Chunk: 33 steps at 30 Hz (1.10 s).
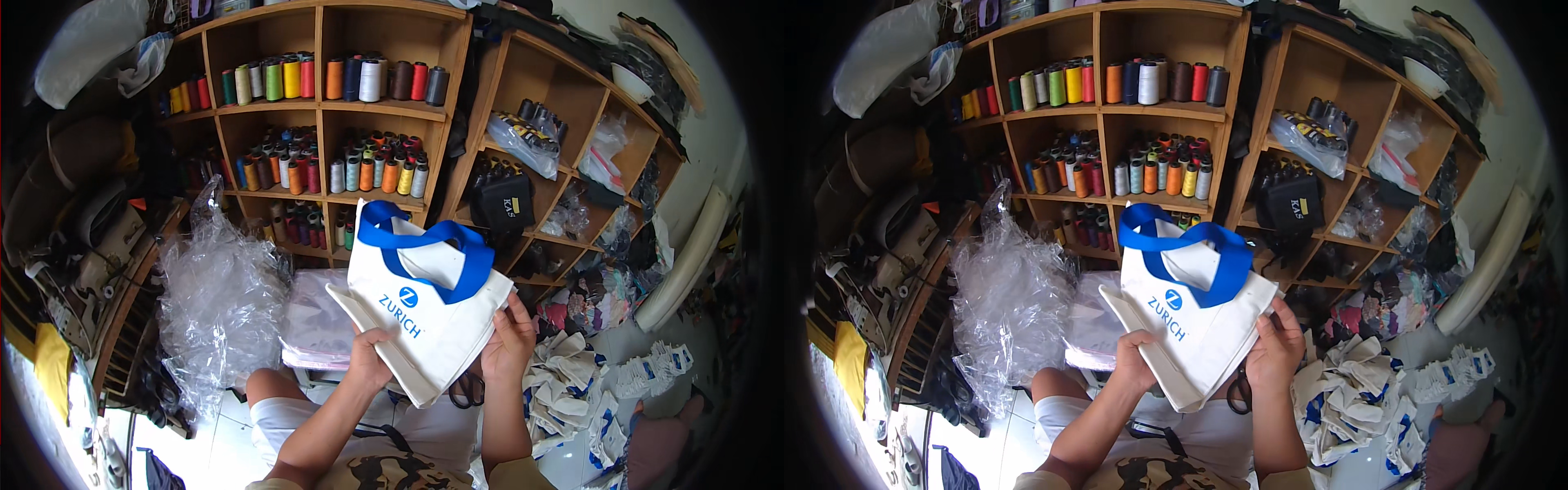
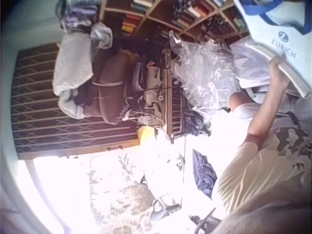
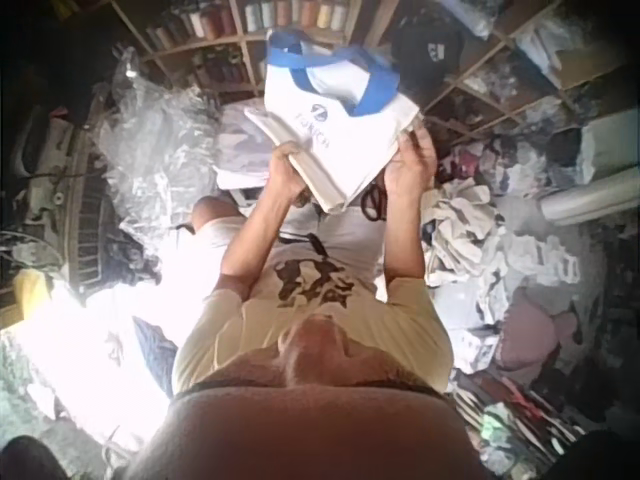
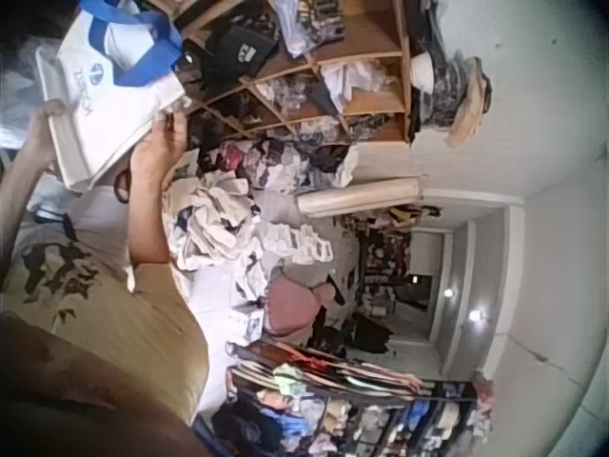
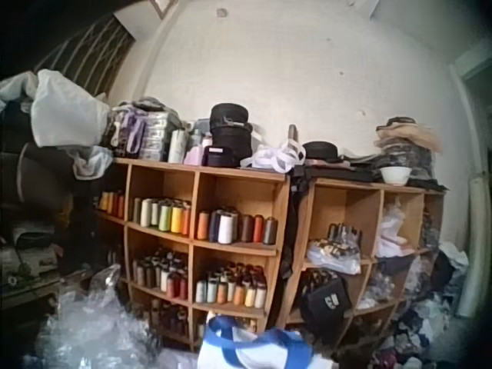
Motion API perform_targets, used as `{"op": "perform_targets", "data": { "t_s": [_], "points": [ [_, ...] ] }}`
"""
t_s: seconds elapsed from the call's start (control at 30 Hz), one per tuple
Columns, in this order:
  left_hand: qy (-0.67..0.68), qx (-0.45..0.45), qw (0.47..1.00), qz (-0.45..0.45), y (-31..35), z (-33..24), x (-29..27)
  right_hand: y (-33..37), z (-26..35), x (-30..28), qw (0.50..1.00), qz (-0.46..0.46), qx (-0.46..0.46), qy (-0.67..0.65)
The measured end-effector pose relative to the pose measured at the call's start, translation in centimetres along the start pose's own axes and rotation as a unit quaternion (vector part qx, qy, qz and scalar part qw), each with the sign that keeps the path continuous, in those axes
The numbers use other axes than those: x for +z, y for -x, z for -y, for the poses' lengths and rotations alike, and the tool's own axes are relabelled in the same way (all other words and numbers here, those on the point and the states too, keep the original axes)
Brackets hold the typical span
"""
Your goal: Folding white textile tote bags with blue handles and placing them into clear plastic sleeves.
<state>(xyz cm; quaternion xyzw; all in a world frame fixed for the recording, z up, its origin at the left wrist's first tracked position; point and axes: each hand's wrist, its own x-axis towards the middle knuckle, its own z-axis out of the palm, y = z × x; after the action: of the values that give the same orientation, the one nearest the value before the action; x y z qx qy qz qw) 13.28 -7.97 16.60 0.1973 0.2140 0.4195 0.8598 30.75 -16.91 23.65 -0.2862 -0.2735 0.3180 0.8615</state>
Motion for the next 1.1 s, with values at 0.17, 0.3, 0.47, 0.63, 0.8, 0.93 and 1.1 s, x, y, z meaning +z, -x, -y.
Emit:
{"op": "perform_targets", "data": {
  "t_s": [0.17,0.3,0.47,0.63,0.8,0.93,1.1],
  "points": [
    [0.094,0.038,0.994,0.044,3.4,-3.1,-1.2,0.4,-0.5,-1.2,0.999,-0.024,0.002,0.038],
    [0.079,0.113,0.989,0.052,4.2,-3.4,-2.6,2.0,-0.7,-2.4,0.993,-0.016,0.015,0.120],
    [0.028,0.151,0.988,0.029,5.6,-4.6,-3.5,4.1,0.7,0.4,0.702,0.055,-0.385,0.597],
    [-0.003,0.173,0.984,0.040,6.5,-5.4,-4.2,3.9,0.5,3.3,0.681,0.255,-0.299,0.618],
    [0.015,0.199,0.979,0.036,7.6,-6.4,-3.1,1.9,0.1,3.0,0.733,0.219,-0.243,0.597],
    [-0.027,0.194,0.981,0.004,8.6,-7.2,-2.8,1.9,-0.3,3.8,0.685,0.284,-0.276,0.611],
    [-0.025,0.204,0.979,-0.004,9.2,-7.4,-3.3,1.8,-1.1,3.8,0.717,0.283,-0.252,0.585]
  ]
}}
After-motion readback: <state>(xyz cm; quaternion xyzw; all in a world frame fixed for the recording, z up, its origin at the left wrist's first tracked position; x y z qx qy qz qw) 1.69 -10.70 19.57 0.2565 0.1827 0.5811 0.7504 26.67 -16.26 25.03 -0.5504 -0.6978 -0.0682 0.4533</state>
